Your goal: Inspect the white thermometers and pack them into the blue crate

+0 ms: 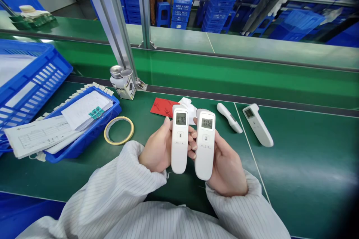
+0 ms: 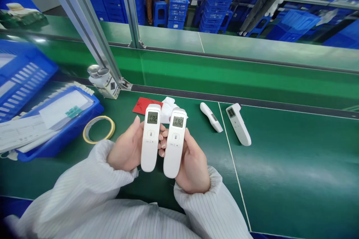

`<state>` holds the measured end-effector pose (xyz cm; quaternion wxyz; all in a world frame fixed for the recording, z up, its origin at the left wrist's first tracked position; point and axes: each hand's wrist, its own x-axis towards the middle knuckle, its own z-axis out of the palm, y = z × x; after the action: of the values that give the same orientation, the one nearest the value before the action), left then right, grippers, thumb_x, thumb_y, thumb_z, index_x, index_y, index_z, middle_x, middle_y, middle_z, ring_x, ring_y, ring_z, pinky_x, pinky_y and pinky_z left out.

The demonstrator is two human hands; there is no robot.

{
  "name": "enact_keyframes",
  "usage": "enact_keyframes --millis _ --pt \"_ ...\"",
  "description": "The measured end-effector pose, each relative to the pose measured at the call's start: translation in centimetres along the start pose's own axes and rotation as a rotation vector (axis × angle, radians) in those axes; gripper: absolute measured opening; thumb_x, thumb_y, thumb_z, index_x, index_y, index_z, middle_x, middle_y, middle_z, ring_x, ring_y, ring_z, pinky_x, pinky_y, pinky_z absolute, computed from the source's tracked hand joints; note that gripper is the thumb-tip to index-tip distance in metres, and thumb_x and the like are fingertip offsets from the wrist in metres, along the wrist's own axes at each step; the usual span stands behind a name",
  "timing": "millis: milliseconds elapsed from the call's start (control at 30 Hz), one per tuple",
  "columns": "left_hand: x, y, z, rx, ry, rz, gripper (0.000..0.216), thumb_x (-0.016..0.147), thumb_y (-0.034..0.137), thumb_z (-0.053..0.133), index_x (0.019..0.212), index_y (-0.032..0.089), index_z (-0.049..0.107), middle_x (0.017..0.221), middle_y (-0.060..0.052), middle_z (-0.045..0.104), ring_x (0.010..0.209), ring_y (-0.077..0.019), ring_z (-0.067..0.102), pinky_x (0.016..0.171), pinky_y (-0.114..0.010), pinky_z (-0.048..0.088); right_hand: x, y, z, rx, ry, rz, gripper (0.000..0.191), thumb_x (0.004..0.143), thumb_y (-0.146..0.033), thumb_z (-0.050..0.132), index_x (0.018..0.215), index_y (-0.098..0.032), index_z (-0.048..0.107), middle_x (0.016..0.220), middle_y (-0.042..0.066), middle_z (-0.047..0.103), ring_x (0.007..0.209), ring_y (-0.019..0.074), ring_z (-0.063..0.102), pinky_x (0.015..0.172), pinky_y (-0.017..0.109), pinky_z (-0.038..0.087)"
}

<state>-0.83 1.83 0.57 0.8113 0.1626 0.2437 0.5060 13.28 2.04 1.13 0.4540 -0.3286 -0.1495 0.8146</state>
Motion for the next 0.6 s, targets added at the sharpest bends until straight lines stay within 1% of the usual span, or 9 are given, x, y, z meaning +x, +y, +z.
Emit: enact_keyframes --millis 133,267,367,500,600 --pt "-0.22 0.11 0.07 0.003 0.009 0.002 0.066 0.098 0.051 0.016 0.095 0.007 0.066 0.083 -0.011 0.060 0.072 -0.0206 0.060 0.066 -0.035 0.053 -0.12 0.10 -0.04 -0.002 -0.031 -0.017 0.048 0.097 -0.046 0.040 0.079 -0.017 0.073 0.079 0.006 0.063 0.067 0.0141 0.056 0.061 0.026 0.049" --pt "-0.31 0.16 0.05 0.010 -0.029 0.020 0.065 0.098 0.052 0.018 0.095 0.008 0.065 0.084 -0.011 0.060 0.071 -0.0199 0.060 0.067 -0.035 0.053 -0.22 0.24 -0.06 -0.007 -0.037 -0.027 0.049 0.097 -0.044 0.038 0.078 -0.016 0.073 0.080 0.006 0.064 0.067 0.0138 0.056 0.061 0.026 0.048" --pt "-0.32 0.15 -0.02 0.019 -0.049 0.023 0.067 0.097 0.054 0.017 0.095 0.007 0.065 0.082 -0.012 0.059 0.070 -0.0199 0.059 0.065 -0.034 0.052 -0.26 0.37 -0.01 -0.012 -0.029 -0.040 0.046 0.097 -0.041 0.038 0.078 -0.017 0.072 0.080 0.007 0.065 0.067 0.0147 0.056 0.060 0.026 0.047" --pt "-0.18 0.04 -0.16 0.014 -0.033 0.003 0.067 0.097 0.053 0.016 0.094 0.007 0.065 0.082 -0.011 0.058 0.070 -0.0198 0.058 0.065 -0.034 0.051 -0.33 0.47 0.05 -0.012 -0.009 -0.048 0.040 0.096 -0.039 0.042 0.079 -0.018 0.072 0.079 0.006 0.065 0.066 0.0148 0.056 0.059 0.026 0.048" --pt "-0.06 -0.03 -0.21 0.015 -0.035 -0.003 0.068 0.097 0.053 0.016 0.093 0.007 0.065 0.080 -0.011 0.057 0.069 -0.0197 0.057 0.064 -0.034 0.051 -0.34 0.46 -0.02 -0.003 -0.017 -0.047 0.041 0.096 -0.039 0.041 0.080 -0.017 0.072 0.080 0.006 0.065 0.066 0.0139 0.057 0.059 0.025 0.048"
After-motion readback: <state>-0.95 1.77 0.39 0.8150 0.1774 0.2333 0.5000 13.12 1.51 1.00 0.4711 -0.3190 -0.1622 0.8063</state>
